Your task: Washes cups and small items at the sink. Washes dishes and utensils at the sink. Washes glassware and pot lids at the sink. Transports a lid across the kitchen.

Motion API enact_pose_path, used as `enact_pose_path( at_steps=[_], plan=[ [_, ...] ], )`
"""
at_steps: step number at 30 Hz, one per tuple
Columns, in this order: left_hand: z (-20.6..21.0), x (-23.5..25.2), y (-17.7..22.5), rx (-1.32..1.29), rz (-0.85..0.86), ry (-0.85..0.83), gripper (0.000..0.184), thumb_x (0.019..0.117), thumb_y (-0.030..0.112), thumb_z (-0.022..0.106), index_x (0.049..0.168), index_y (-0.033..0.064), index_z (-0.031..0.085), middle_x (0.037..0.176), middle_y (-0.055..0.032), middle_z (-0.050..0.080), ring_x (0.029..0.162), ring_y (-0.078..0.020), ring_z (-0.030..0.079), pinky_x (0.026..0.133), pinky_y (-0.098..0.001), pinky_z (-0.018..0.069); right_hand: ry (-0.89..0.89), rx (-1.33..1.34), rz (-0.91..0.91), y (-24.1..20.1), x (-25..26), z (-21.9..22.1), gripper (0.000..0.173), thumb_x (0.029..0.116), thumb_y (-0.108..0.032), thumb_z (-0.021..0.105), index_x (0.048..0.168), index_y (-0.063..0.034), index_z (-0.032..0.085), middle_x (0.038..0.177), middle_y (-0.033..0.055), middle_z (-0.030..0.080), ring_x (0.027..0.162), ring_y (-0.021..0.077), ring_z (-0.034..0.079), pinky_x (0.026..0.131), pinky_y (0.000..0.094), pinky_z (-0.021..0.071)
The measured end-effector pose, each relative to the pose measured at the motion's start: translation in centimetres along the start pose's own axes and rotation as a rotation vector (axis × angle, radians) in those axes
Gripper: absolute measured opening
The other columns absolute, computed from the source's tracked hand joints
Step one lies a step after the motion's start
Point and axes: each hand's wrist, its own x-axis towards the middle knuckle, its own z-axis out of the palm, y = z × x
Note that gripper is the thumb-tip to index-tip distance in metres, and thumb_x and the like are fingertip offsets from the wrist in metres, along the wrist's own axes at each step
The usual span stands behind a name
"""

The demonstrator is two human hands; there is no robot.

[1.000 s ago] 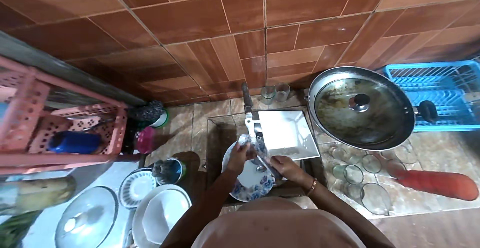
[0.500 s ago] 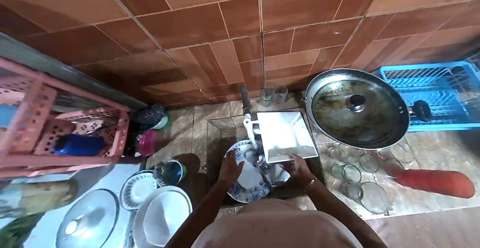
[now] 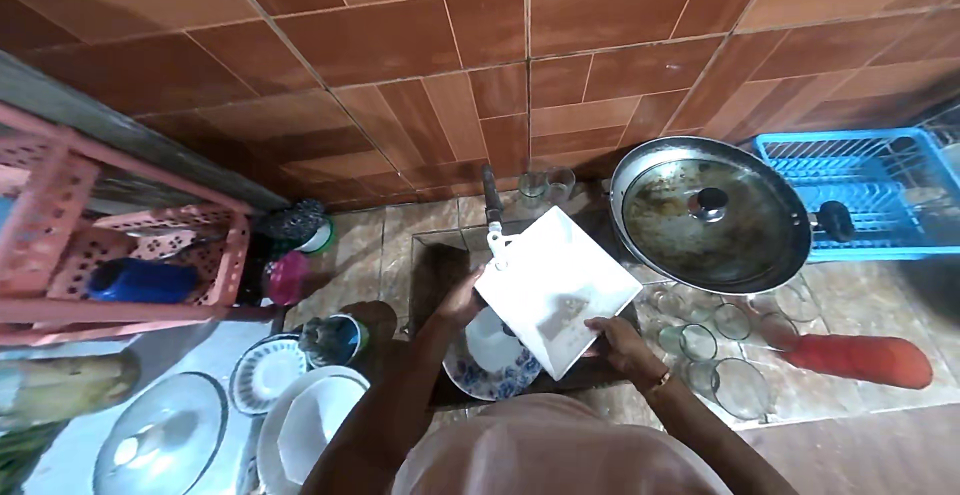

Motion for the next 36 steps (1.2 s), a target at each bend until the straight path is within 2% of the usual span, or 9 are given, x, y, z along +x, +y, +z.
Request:
enact_pose_path(
  at_steps=[4, 9, 12, 16, 19, 25, 30, 33, 36],
  plan=[
    [-2.0, -1.5, 1.0, -0.024, -0.094, -0.281, 0.06, 0.1063, 0.052, 0.024, 0.145, 0.0105, 0.044, 0.129, -0.0118, 0.065, 0.118, -0.0259, 0.064, 0.098, -0.0493, 0.0544, -0.093, -0.112, 0.004, -1.9, 1.0, -1.4, 0.023, 0.1013, -0.009, 0.056, 0.121, 0.0007, 0.051, 0.089, 0.0175, 0.07, 0.067, 0.0263, 0.072, 0.055, 0.04, 0.0617],
    [-2.0, -2.5, 1.7, 0.129, -0.122, -0.316, 0.051, 0.0951, 0.053, 0.055, 0.131, 0.0163, 0.054, 0.106, -0.0003, 0.074, 0.097, -0.0114, 0.071, 0.084, -0.032, 0.0608, -0.091, -0.307, -0.101, -3.6, 3.0, -1.2, 0.031, 0.0976, -0.013, 0.065, 0.123, 0.0012, 0.055, 0.092, 0.0149, 0.071, 0.071, 0.0225, 0.071, 0.059, 0.0373, 0.0603],
    [-0.2, -3.6, 2.3, 0.184, -0.118, -0.227, 0.032, 0.0974, 0.023, 0.053, 0.127, 0.0102, 0.056, 0.099, -0.0026, 0.074, 0.089, -0.0115, 0.072, 0.079, -0.0313, 0.0613, 0.023, -0.486, -0.259, -4.7, 3.1, 0.2, 0.048, 0.0953, -0.022, 0.072, 0.133, 0.0028, 0.055, 0.115, 0.017, 0.067, 0.1, 0.0206, 0.067, 0.086, 0.039, 0.0582],
    [1.1, -3.9, 0.8, -0.03, 0.03, -0.051, 0.021, 0.0994, 0.005, 0.039, 0.111, 0.0054, 0.058, 0.087, -0.0046, 0.073, 0.078, -0.012, 0.072, 0.071, -0.0297, 0.0612, 0.303, -0.948, -0.668, -4.8, 2.8, 3.1, 0.066, 0.1003, -0.032, 0.065, 0.152, 0.002, 0.041, 0.15, 0.0258, 0.049, 0.137, 0.037, 0.051, 0.114, 0.0519, 0.042],
    [1.2, -3.8, -0.7, -0.107, 0.12, -0.026, 0.024, 0.0967, 0.004, 0.04, 0.115, 0.0058, 0.056, 0.091, -0.0046, 0.072, 0.082, -0.0121, 0.072, 0.074, -0.0309, 0.0614, 0.228, -1.177, -1.012, -1.7, 2.4, 5.8, 0.067, 0.1, -0.033, 0.06, 0.154, 0.0028, 0.041, 0.161, 0.0268, 0.036, 0.147, 0.0445, 0.038, 0.12, 0.0587, 0.0336],
    [1.6, -4.1, -1.6, 0.002, 0.169, 0.133, 0.033, 0.0934, 0.006, 0.049, 0.126, 0.0041, 0.048, 0.094, -0.0032, 0.064, 0.079, -0.0075, 0.065, 0.069, -0.0269, 0.0567, -0.54, -1.37, -1.127, 5.3, -0.2, 12.1, 0.063, 0.1036, -0.036, 0.057, 0.155, -0.0036, 0.042, 0.161, 0.0152, 0.042, 0.151, 0.0307, 0.037, 0.124, 0.0528, 0.0272],
    [0.3, -4.9, -1.8, 0.045, 0.258, 0.201, 0.079, 0.0807, 0.012, 0.059, 0.154, 0.005, 0.029, 0.123, -0.0129, 0.062, 0.1, -0.0154, 0.068, 0.081, -0.0351, 0.0604, -0.334, -1.443, -1.074, 5.3, 4.1, 7.9, 0.056, 0.1037, -0.027, 0.052, 0.151, 0.0006, 0.046, 0.158, 0.0194, 0.045, 0.15, 0.035, 0.038, 0.124, 0.0506, 0.0277],
    [-0.4, -5.2, -2.1, 0.058, 0.271, 0.237, 0.087, 0.0774, 0.014, 0.061, 0.156, 0.0074, 0.025, 0.127, -0.0128, 0.061, 0.102, -0.0158, 0.068, 0.081, -0.0356, 0.0609, -0.317, -1.639, -0.899, 3.4, 5.2, 5.3, 0.056, 0.1065, -0.022, 0.042, 0.157, -0.0001, 0.035, 0.164, 0.0197, 0.035, 0.153, 0.0342, 0.031, 0.126, 0.0497, 0.0241],
    [0.1, -5.2, -2.6, 0.039, 0.262, 0.247, 0.084, 0.0794, 0.014, 0.059, 0.157, 0.0072, 0.025, 0.129, -0.0129, 0.059, 0.104, -0.0152, 0.067, 0.082, -0.0352, 0.06, -0.381, -1.558, -0.824, 3.5, 4.0, 7.7, 0.062, 0.1023, -0.025, 0.055, 0.156, 0.0011, 0.037, 0.162, 0.0224, 0.036, 0.153, 0.0356, 0.032, 0.126, 0.0486, 0.0247]
  ],
)
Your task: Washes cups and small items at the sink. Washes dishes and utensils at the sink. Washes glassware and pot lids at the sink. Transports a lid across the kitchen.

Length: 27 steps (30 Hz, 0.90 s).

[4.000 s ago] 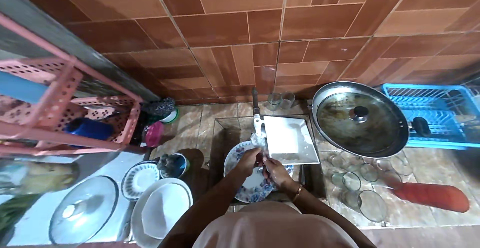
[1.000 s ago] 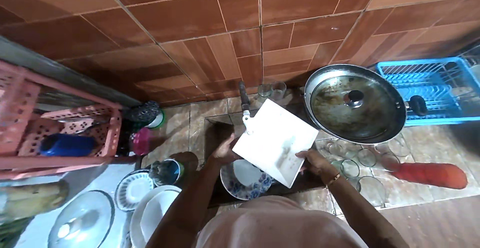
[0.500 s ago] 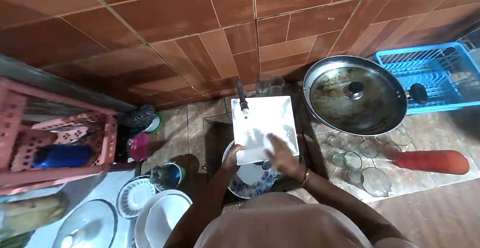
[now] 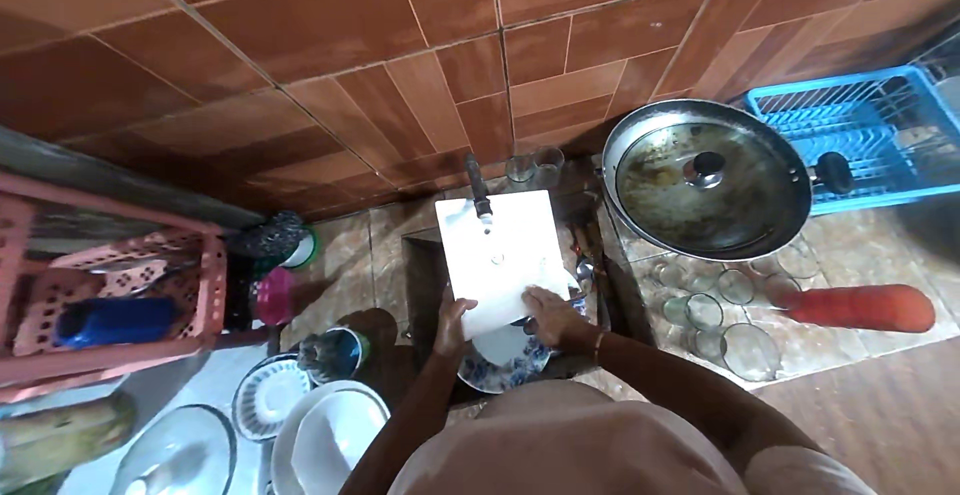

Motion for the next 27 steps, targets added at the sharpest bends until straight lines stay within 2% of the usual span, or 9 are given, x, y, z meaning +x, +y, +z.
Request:
enact_pose_path(
  at_steps=[2, 5, 8, 11, 14, 18, 20, 23, 27],
  plan=[
    [0.7, 0.0, -0.4, -0.027, 0.002, -0.007, 0.081, 0.081, 0.011, 0.057, 0.156, 0.0051, 0.026, 0.125, -0.0131, 0.061, 0.101, -0.0147, 0.067, 0.081, -0.0345, 0.0597, 0.009, 0.06, -0.081, -2.9, 1.2, 0.4, 0.066, 0.1003, -0.024, 0.062, 0.157, -0.0016, 0.037, 0.161, 0.0213, 0.038, 0.152, 0.0349, 0.034, 0.125, 0.0494, 0.0257],
    [1.2, 0.0, -0.6, 0.0, 0.039, -0.022, 0.078, 0.0818, 0.007, 0.056, 0.154, 0.0022, 0.027, 0.12, -0.012, 0.061, 0.094, -0.0119, 0.067, 0.078, -0.0308, 0.0588, -0.004, 0.064, -0.205, -5.9, 2.1, 0.4, 0.058, 0.1024, -0.013, 0.053, 0.158, -0.0062, 0.038, 0.162, 0.0179, 0.039, 0.152, 0.034, 0.035, 0.124, 0.0497, 0.028],
    [1.0, -0.5, -0.1, 0.033, 0.026, 0.005, 0.087, 0.0778, 0.01, 0.059, 0.157, 0.0042, 0.025, 0.129, -0.0147, 0.059, 0.101, -0.0148, 0.067, 0.081, -0.0336, 0.0597, 0.133, 0.064, -0.23, -3.4, 1.9, 1.6, 0.051, 0.0982, -0.001, 0.049, 0.149, 0.0009, 0.049, 0.155, 0.0202, 0.048, 0.146, 0.0355, 0.044, 0.121, 0.0508, 0.0348],
    [0.3, -0.8, 0.2, 0.06, 0.019, 0.022, 0.091, 0.0765, 0.011, 0.06, 0.159, 0.0074, 0.023, 0.136, -0.0153, 0.056, 0.107, -0.0166, 0.066, 0.083, -0.0353, 0.0595, 0.017, -0.029, -0.061, 0.8, 0.8, 1.1, 0.059, 0.0999, -0.005, 0.05, 0.157, 0.0006, 0.036, 0.161, 0.0213, 0.039, 0.151, 0.0359, 0.036, 0.125, 0.0496, 0.0263],
    [0.1, -0.9, 0.3, 0.078, 0.028, 0.012, 0.092, 0.0759, 0.012, 0.061, 0.16, 0.0081, 0.023, 0.138, -0.0143, 0.056, 0.109, -0.0157, 0.066, 0.084, -0.034, 0.0592, 0.135, -0.055, -0.083, 2.5, -0.4, 2.4, 0.055, 0.0991, -0.007, 0.046, 0.153, 0.0026, 0.042, 0.156, 0.024, 0.045, 0.147, 0.0375, 0.041, 0.124, 0.049, 0.0302],
    [0.7, -0.6, 0.2, 0.07, 0.041, -0.002, 0.092, 0.0757, 0.011, 0.061, 0.159, 0.0067, 0.023, 0.136, -0.0146, 0.056, 0.106, -0.0157, 0.066, 0.084, -0.0343, 0.0593, 0.309, 0.049, -0.275, -1.5, 0.0, 3.7, 0.049, 0.0981, -0.006, 0.051, 0.146, 0.0048, 0.051, 0.151, 0.0239, 0.052, 0.143, 0.0371, 0.048, 0.119, 0.0486, 0.0392],
    [1.2, -0.6, 0.2, 0.062, 0.049, 0.005, 0.089, 0.078, 0.01, 0.06, 0.159, 0.0055, 0.023, 0.132, -0.0145, 0.058, 0.102, -0.014, 0.067, 0.081, -0.0322, 0.0592, 0.331, 0.11, -0.393, -4.1, 0.9, 3.7, 0.047, 0.099, -0.006, 0.054, 0.144, 0.004, 0.054, 0.15, 0.0218, 0.053, 0.143, 0.0354, 0.049, 0.12, 0.0472, 0.0384],
    [1.4, -0.7, 0.5, 0.09, 0.04, 0.023, 0.089, 0.0815, 0.014, 0.062, 0.161, 0.0084, 0.022, 0.144, -0.0152, 0.051, 0.114, -0.0145, 0.061, 0.089, -0.031, 0.0551, 0.342, 0.188, -0.494, -6.1, 1.2, 3.3, 0.046, 0.0983, -0.006, 0.056, 0.142, 0.0056, 0.055, 0.149, 0.0214, 0.055, 0.142, 0.0346, 0.049, 0.12, 0.0459, 0.0376],
    [1.2, -0.7, 0.5, 0.089, 0.015, 0.043, 0.088, 0.0855, 0.017, 0.063, 0.162, 0.0113, 0.02, 0.156, -0.0155, 0.041, 0.132, -0.0186, 0.053, 0.101, -0.036, 0.0508, 0.415, 0.229, -0.61, -5.6, -0.1, 3.1, 0.036, 0.0998, -0.004, 0.054, 0.134, 0.0017, 0.063, 0.142, 0.0176, 0.061, 0.138, 0.0301, 0.055, 0.117, 0.0433, 0.0432]
  ],
)
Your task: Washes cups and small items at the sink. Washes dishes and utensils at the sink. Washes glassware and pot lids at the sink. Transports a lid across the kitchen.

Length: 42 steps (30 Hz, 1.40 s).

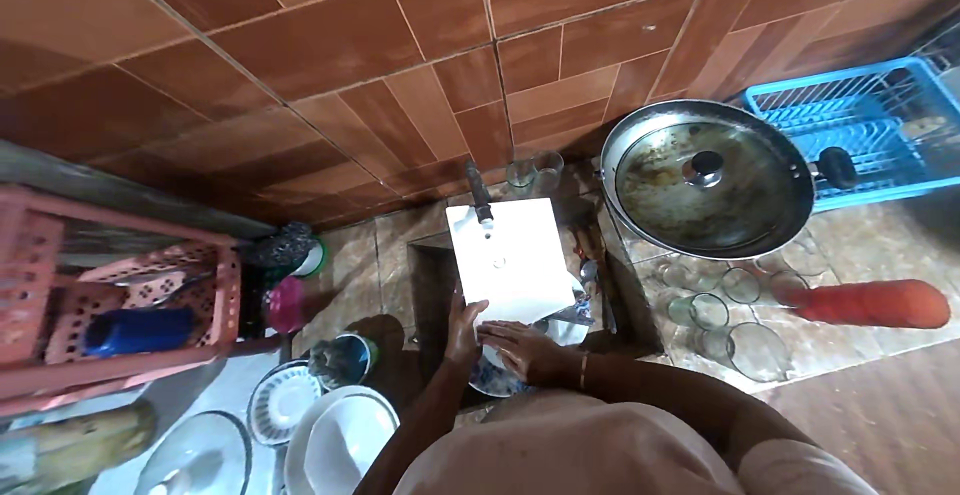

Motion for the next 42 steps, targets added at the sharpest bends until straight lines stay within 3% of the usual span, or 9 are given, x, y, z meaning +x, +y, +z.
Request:
enact_pose_path(
  at_steps=[6, 15, 20, 23, 27, 31, 34, 39, 42],
  plan=[
    [0.2, 0.0, -0.3, -0.04, 0.016, -0.041, 0.086, 0.0855, 0.017, 0.061, 0.161, 0.0093, 0.021, 0.145, -0.0155, 0.051, 0.118, -0.0174, 0.061, 0.092, -0.0356, 0.0561, -0.081, -0.03, 0.119, 0.6, 0.2, -0.3, 0.043, 0.1018, -0.02, 0.059, 0.139, 0.0005, 0.059, 0.146, 0.0186, 0.058, 0.14, 0.0306, 0.052, 0.119, 0.0448, 0.0397],
    [-0.4, 0.2, 0.3, -0.022, -0.045, -0.079, 0.086, 0.0864, 0.02, 0.064, 0.161, 0.0125, 0.022, 0.144, -0.0167, 0.053, 0.117, -0.0224, 0.063, 0.091, -0.0407, 0.0581, -0.241, -0.284, 0.475, 7.7, -4.1, -3.0, 0.052, 0.0975, 0.0, 0.051, 0.149, -0.0058, 0.052, 0.151, 0.0151, 0.055, 0.141, 0.0324, 0.051, 0.118, 0.0498, 0.0387],
    [-2.3, 0.9, -0.6, -0.161, -0.011, -0.219, 0.086, 0.0974, 0.053, 0.056, 0.162, 0.0154, 0.013, 0.146, -0.0131, 0.052, 0.123, -0.0207, 0.061, 0.096, -0.0402, 0.0569, -0.289, -0.168, 0.607, 5.1, -3.5, -2.8, 0.05, 0.1015, -0.009, 0.052, 0.152, -0.0073, 0.049, 0.147, 0.018, 0.058, 0.135, 0.0349, 0.056, 0.113, 0.0529, 0.0438],
    [-2.7, 1.3, -1.2, -0.217, 0.041, -0.283, 0.113, 0.0874, 0.071, 0.062, 0.164, 0.0176, -0.002, 0.163, -0.011, 0.033, 0.143, -0.0227, 0.044, 0.112, -0.0469, 0.0455, -0.243, -0.109, 0.661, 3.7, -2.9, -1.6, 0.051, 0.1011, -0.007, 0.048, 0.153, -0.0064, 0.047, 0.14, 0.0204, 0.062, 0.126, 0.0365, 0.063, 0.105, 0.0544, 0.0499],
    [-1.3, 1.3, -3.1, -0.102, 0.003, -0.299, 0.095, 0.0984, 0.05, 0.058, 0.163, 0.0086, 0.001, 0.164, -0.0166, 0.027, 0.145, -0.024, 0.041, 0.114, -0.0443, 0.0434, -0.193, -0.014, 0.68, 2.2, -1.8, -1.3, 0.053, 0.1031, -0.008, 0.042, 0.156, -0.0048, 0.041, 0.14, 0.0216, 0.061, 0.123, 0.0372, 0.064, 0.103, 0.0538, 0.0504],
    [1.9, -0.6, -6.2, -0.043, -0.175, -0.335, 0.119, 0.0838, 0.035, 0.078, 0.16, 0.0155, -0.011, 0.151, -0.0166, 0.04, 0.126, -0.0197, 0.055, 0.097, -0.0396, 0.0535, -0.116, -0.017, 0.683, 1.7, -0.6, -0.6, 0.05, 0.1017, -0.008, 0.044, 0.152, -0.0049, 0.048, 0.135, 0.0207, 0.065, 0.118, 0.0372, 0.067, 0.099, 0.0554, 0.0524],
    [3.6, -0.6, -6.7, -0.099, -0.183, -0.216, 0.105, 0.0877, 0.034, 0.072, 0.161, 0.0123, 0.0, 0.137, -0.0171, 0.053, 0.114, -0.0183, 0.061, 0.095, -0.0373, 0.0544, -0.08, -0.022, 0.604, 1.6, -0.8, -0.1, 0.047, 0.0983, -0.011, 0.051, 0.144, 0.0026, 0.052, 0.129, 0.0239, 0.066, 0.113, 0.0381, 0.068, 0.094, 0.0555, 0.0545],
    [4.5, 0.4, -3.4, -0.201, -0.208, 0.011, 0.041, 0.1044, 0.025, 0.046, 0.139, 0.0045, 0.047, 0.115, -0.0145, 0.065, 0.099, -0.02, 0.067, 0.083, -0.0404, 0.0576, -0.116, -0.123, 0.349, 1.9, -2.0, -0.6, 0.052, 0.1024, -0.031, 0.057, 0.141, 0.0037, 0.055, 0.128, 0.0205, 0.068, 0.121, 0.0327, 0.066, 0.109, 0.05, 0.0479],
    [4.1, 1.0, -2.1, -0.227, -0.184, 0.009, 0.037, 0.1041, 0.021, 0.044, 0.136, 0.003, 0.047, 0.11, -0.0152, 0.067, 0.094, -0.0218, 0.069, 0.08, -0.0416, 0.0593, -0.18, -0.235, 0.231, 4.5, -4.0, -1.5, 0.05, 0.1049, -0.042, 0.054, 0.14, -0.0066, 0.061, 0.145, 0.013, 0.061, 0.14, 0.0306, 0.053, 0.119, 0.0518, 0.0365]
  ],
)
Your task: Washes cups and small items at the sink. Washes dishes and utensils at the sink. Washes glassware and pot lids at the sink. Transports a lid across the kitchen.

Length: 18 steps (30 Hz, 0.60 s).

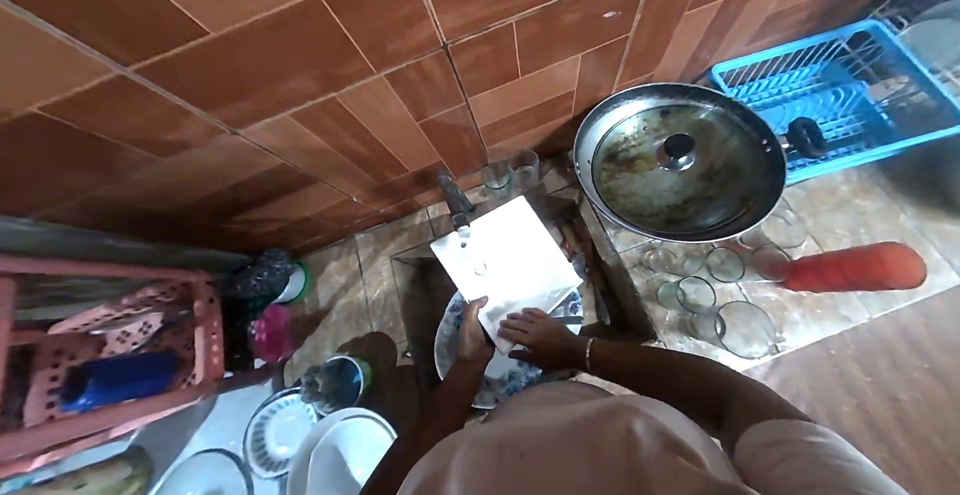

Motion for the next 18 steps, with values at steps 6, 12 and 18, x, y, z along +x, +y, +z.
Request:
enact_pose_path(
  at_steps=[6, 12, 18],
  plan=[
    [-1.7, -0.1, 1.2, 0.157, 0.065, -0.031, 0.062, 0.0937, 0.019, 0.054, 0.152, 0.0077, 0.035, 0.126, -0.0151, 0.063, 0.104, -0.0201, 0.068, 0.085, -0.0404, 0.0596, -0.12, 0.003, 0.234, 6.3, -2.2, -2.8, 0.07, 0.1058, -0.057, 0.041, 0.146, -0.0011, 0.053, 0.153, 0.0187, 0.051, 0.147, 0.0319, 0.044, 0.124, 0.0474, 0.0308],
    [-1.2, -0.1, 0.9, 0.16, 0.08, -0.062, 0.066, 0.0915, 0.016, 0.053, 0.153, 0.0061, 0.032, 0.123, -0.0153, 0.062, 0.101, -0.019, 0.067, 0.084, -0.0394, 0.0591, -0.189, 0.218, 0.283, 0.4, 2.8, -0.9, 0.066, 0.1089, -0.05, 0.036, 0.156, -0.0041, 0.041, 0.159, 0.0191, 0.044, 0.149, 0.0332, 0.039, 0.124, 0.0491, 0.0288],
    [-1.3, -0.6, 0.9, 0.158, 0.083, -0.055, 0.066, 0.0902, 0.013, 0.053, 0.152, 0.0048, 0.032, 0.122, -0.0146, 0.062, 0.099, -0.018, 0.067, 0.082, -0.0375, 0.0591, -0.158, 0.177, 0.121, 1.3, 3.2, 0.1, 0.048, 0.1112, -0.033, 0.035, 0.144, -0.0074, 0.058, 0.153, 0.0113, 0.053, 0.146, 0.0299, 0.045, 0.121, 0.0486, 0.033]
  ],
)
